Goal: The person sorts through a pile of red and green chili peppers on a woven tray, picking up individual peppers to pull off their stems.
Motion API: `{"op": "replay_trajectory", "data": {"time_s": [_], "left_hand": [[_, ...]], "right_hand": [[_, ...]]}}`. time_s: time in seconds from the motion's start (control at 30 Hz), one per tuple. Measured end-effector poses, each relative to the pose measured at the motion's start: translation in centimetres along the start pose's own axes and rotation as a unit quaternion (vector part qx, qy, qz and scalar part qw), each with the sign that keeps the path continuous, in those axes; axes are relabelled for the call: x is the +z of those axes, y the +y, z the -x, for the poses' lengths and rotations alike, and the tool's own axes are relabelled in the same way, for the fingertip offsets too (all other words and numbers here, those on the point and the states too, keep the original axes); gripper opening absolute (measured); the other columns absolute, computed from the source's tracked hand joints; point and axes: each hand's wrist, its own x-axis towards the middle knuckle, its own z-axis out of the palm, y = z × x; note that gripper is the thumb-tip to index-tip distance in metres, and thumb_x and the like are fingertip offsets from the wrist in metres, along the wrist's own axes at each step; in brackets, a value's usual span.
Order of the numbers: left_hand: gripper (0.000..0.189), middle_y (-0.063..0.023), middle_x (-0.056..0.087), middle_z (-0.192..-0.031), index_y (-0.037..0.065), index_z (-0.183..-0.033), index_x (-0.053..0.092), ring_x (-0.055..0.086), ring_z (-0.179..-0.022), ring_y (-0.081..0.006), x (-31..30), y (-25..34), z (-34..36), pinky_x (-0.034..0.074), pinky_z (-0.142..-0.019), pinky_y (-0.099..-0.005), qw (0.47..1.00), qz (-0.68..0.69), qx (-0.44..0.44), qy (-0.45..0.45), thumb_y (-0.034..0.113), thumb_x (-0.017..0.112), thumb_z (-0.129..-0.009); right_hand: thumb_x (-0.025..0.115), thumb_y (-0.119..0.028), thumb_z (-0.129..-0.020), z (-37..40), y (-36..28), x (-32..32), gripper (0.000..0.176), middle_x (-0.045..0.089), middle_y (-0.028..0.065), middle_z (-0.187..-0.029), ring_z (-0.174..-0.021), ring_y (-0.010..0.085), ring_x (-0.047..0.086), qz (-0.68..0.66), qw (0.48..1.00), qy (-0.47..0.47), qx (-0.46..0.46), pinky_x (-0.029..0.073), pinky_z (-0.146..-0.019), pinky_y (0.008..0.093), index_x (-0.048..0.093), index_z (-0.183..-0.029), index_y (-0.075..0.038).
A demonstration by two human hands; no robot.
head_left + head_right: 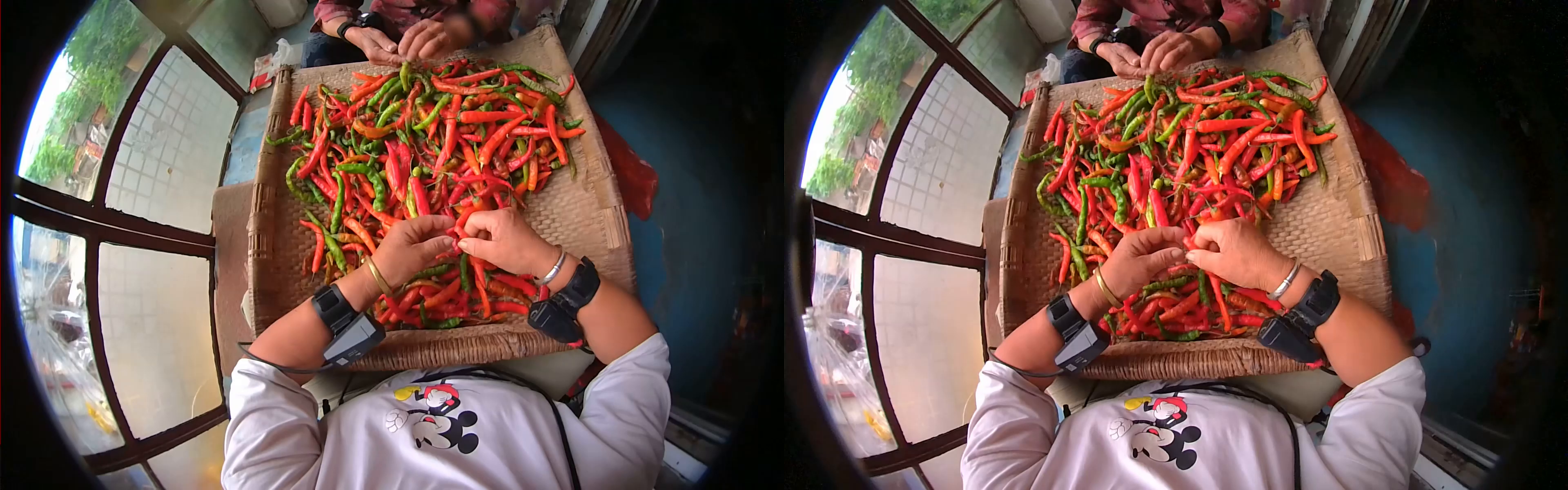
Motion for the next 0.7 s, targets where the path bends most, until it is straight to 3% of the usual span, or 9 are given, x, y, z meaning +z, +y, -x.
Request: {"op": "replay_trajectory", "data": {"time_s": [0.1, 0.17, 0.23, 0.3, 0.37, 0.4, 0.47, 0.6, 0.7], "left_hand": [[0.022, 0.0031, 0.059, -0.084, 0.001, -0.105, 0.057, 0.053, -0.073, -0.003, 0.1, -0.7, -0.3, 0.043, -0.06, -0.017, 0.998, -0.005, 0.042, -0.056, 0.012, 0.058, -0.085], [0.022, 0.0042, 0.057, -0.081, 0.002, -0.103, 0.058, 0.05, -0.07, -0.003, -0.1, -1.4, -0.1, 0.043, -0.058, -0.0175, 0.997, -0.032, 0.023, -0.069, 0.013, 0.059, -0.085], [0.02, 0.0047, 0.056, -0.077, 0.003, -0.101, 0.059, 0.048, -0.065, -0.0025, 0.1, -1.3, 0.1, 0.042, -0.055, -0.018, 0.992, -0.071, -0.005, -0.103, 0.014, 0.06, -0.084], [0.019, 0.0046, 0.056, -0.074, 0.005, -0.099, 0.06, 0.047, -0.062, -0.0016, 0.0, -1.7, -0.1, 0.041, -0.052, -0.0178, 0.989, -0.095, 0.027, -0.106, 0.015, 0.062, -0.083], [0.019, 0.0021, 0.059, -0.085, 0.004, -0.1, 0.057, 0.053, -0.076, -0.0035, 0.0, -1.4, 0.0, 0.046, -0.065, -0.0189, 0.988, -0.041, 0.022, -0.144, 0.012, 0.06, -0.083], [0.019, 0.0021, 0.059, -0.085, 0.004, -0.1, 0.057, 0.053, -0.076, -0.0035, 0.0, -1.4, 0.0, 0.046, -0.065, -0.0189, 0.988, -0.04, 0.02, -0.144, 0.012, 0.06, -0.083], [0.019, 0.0015, 0.059, -0.086, 0.004, -0.1, 0.057, 0.055, -0.076, -0.0045, -0.1, -1.2, 0.0, 0.047, -0.066, -0.0192, 0.99, 0.009, -0.056, -0.131, 0.011, 0.06, -0.083], [0.016, 0.001, 0.061, -0.083, 0.004, -0.098, 0.058, 0.056, -0.073, -0.005, 0.2, -0.8, 0.1, 0.046, -0.062, -0.018, 0.991, 0.017, -0.044, -0.121, 0.011, 0.059, -0.084], [0.013, 0.0028, 0.059, -0.071, 0.005, -0.09, 0.059, 0.049, -0.057, -0.0016, -0.2, 0.6, 0.2, 0.04, -0.052, -0.0158, 0.996, 0.022, -0.041, -0.072, 0.017, 0.059, -0.085]], "right_hand": [[0.061, -0.013, -0.077, 0.0, 0.0, 0.8, 0.015, 0.056, 0.005, -0.061, -0.057, 0.0139, 0.055, -0.132, 0.991, 0.03, -0.022, 0.042, -0.053, 0.0292, 0.056, -0.07, -0.001], [0.057, -0.013, -0.082, 0.1, -0.8, 0.0, 0.014, 0.056, 0.0013, -0.064, -0.057, 0.0099, 0.054, -0.185, 0.983, 0.003, 0.009, 0.042, -0.051, 0.0249, 0.056, -0.074, -0.002], [0.054, -0.017, -0.085, 0.2, -1.4, -0.7, 0.016, 0.056, -0.0003, -0.066, -0.054, 0.0056, 0.052, -0.317, 0.941, -0.025, 0.115, 0.042, -0.048, 0.0198, 0.055, -0.078, -0.003], [0.051, -0.019, -0.088, 0.2, -1.4, -0.7, 0.015, 0.057, -0.0005, -0.068, -0.054, 0.0032, 0.052, -0.345, 0.931, -0.015, 0.117, 0.043, -0.047, 0.0173, 0.054, -0.081, -0.005], [0.053, -0.021, -0.086, 0.1, -0.9, -0.5, 0.016, 0.057, 0.0005, -0.065, -0.051, 0.0056, 0.052, -0.48, 0.868, 0.028, 0.121, 0.043, -0.045, 0.0186, 0.056, -0.082, -0.006], [0.053, -0.021, -0.085, 0.1, -0.9, -0.6, 0.015, 0.058, 0.0006, -0.067, -0.05, 0.0069, 0.053, -0.511, 0.847, 0.051, 0.136, 0.043, -0.045, 0.0194, 0.055, -0.088, -0.006], [0.053, -0.021, -0.085, 0.0, -0.7, -0.9, 0.016, 0.057, 0.0004, -0.068, -0.05, 0.0072, 0.053, -0.538, 0.828, 0.07, 0.142, 0.044, -0.045, 0.0199, 0.054, -0.092, -0.006], [0.052, -0.02, -0.086, -0.3, 0.3, -1.3, 0.023, 0.057, 0.0003, -0.071, -0.054, 0.0072, 0.053, -0.568, 0.803, 0.1, 0.149, 0.043, -0.048, 0.0199, 0.051, -0.104, -0.006], [0.051, -0.021, -0.087, -0.4, 0.4, -1.8, 0.025, 0.056, 0.0006, -0.073, -0.057, 0.0074, 0.052, -0.54, 0.816, 0.133, 0.159, 0.043, -0.05, 0.0183, 0.051, -0.106, -0.005]]}}
